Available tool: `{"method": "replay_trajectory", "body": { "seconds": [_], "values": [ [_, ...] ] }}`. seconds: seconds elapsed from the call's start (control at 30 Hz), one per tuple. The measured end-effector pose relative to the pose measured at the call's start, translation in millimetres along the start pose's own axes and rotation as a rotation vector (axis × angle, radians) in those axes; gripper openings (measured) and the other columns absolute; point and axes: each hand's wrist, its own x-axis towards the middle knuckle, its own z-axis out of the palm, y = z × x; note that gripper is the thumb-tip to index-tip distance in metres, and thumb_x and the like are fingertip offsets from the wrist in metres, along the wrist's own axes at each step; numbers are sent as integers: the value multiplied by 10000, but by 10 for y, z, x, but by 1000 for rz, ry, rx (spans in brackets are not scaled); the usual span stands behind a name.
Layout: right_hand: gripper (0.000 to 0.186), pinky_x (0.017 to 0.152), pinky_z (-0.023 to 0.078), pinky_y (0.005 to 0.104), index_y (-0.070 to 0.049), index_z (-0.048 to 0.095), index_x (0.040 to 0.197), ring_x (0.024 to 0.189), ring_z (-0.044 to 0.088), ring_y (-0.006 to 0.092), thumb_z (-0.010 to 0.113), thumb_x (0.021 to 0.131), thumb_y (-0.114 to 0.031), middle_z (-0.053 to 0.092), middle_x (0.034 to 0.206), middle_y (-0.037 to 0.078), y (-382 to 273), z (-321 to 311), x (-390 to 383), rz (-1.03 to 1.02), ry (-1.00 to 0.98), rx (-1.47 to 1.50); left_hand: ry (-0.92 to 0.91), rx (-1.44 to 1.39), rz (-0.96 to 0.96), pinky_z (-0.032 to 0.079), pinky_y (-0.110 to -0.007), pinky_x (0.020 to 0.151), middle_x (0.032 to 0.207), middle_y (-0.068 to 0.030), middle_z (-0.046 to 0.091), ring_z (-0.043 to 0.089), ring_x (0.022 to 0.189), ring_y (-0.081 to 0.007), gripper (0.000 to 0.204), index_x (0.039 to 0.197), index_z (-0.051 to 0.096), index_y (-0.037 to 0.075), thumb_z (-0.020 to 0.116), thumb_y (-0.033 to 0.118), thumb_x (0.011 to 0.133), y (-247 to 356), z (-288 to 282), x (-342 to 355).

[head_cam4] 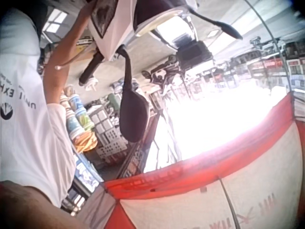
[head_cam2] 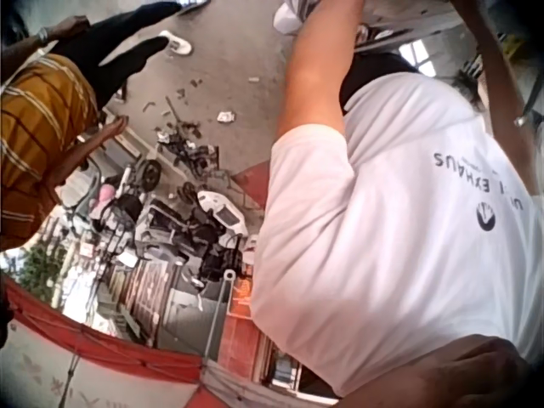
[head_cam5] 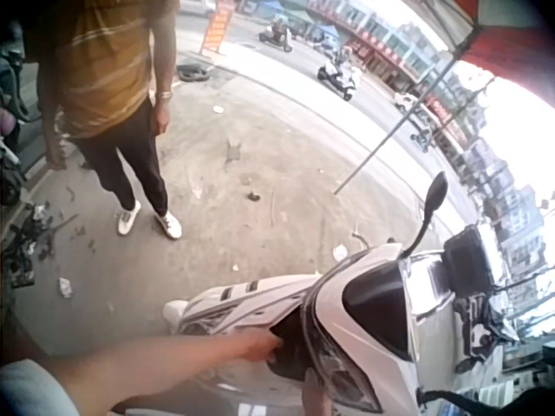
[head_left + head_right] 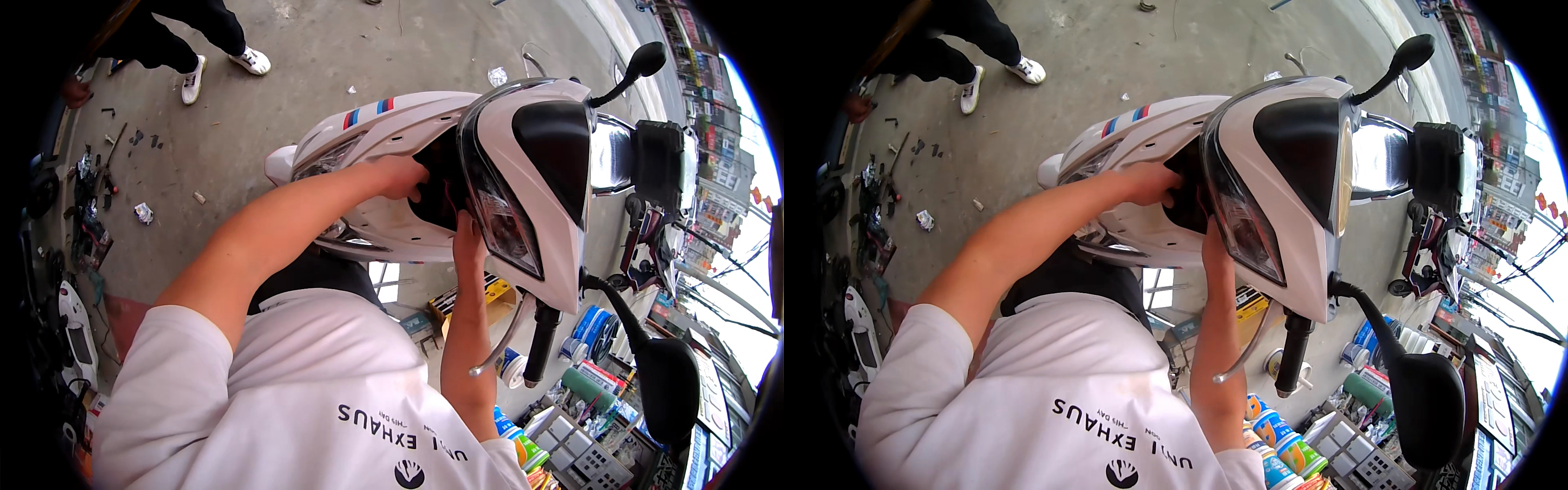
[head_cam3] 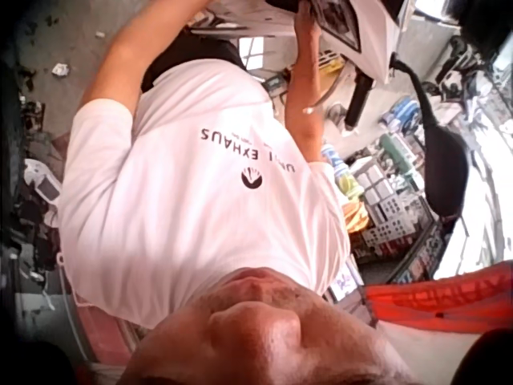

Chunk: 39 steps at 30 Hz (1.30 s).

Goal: The person works on a scooter's handlebar and front fairing area. They use a screwdriver to remove screws, then a power drill to remove and reinstall a front cover. They handle a small black cylindrical component with wires, connecting it to the scooter's wiring.

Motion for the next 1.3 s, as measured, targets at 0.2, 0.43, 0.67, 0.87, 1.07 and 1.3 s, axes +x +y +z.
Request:
{"method": "replay_trajectory", "body": {
  "seconds": [0.2,0.43,0.67,0.87,1.07,1.3],
  "values": [
    [756,1055,378,460,56,356,1438,1246,484,457,595,925,-444,508,1327,324,-1,157,-5,-270,11,-549,-81,-12,-36,532,-437,839,976,-160,711,675,974,-333,323,1142,688,122,575,346,941,-37,-30,97],
    [756,953,463,468,65,417,1363,1125,571,462,685,855,-427,580,1214,322,222,185,41,-213,35,-649,-113,-199,-161,535,-436,817,958,-133,715,679,948,-320,296,1090,714,154,583,362,925,9,-61,2],
    [811,932,479,446,80,452,1315,1095,599,445,779,759,-410,611,1173,299,298,149,64,-130,4,-605,-78,-88,-94,525,-448,846,1010,-136,707,662,976,-346,261,1092,703,152,581,295,912,32,51,65],
    [835,1069,362,456,45,444,1364,1263,469,413,800,733,-370,521,1305,295,-352,162,58,-144,-63,-356,34,130,80,525,-413,845,1112,-104,677,639,1049,-311,398,1190,632,141,554,-11,830,-122,-241,-283],
    [610,995,444,363,-84,571,1288,1177,561,260,833,751,-207,618,1223,138,161,154,141,-318,24,-338,-77,471,205,531,-409,797,1061,-68,652,642,1021,-288,370,1183,598,107,621,43,819,-28,-273,-201],
    [585,1057,378,461,-151,567,1331,1236,512,340,726,812,-370,574,1316,143,52,191,55,-126,-99,378,-189,364,32,526,-415,782,985,-88,683,668,924,-320,340,1133,615,133,690,145,802,12,-279,-41]
  ]
}}
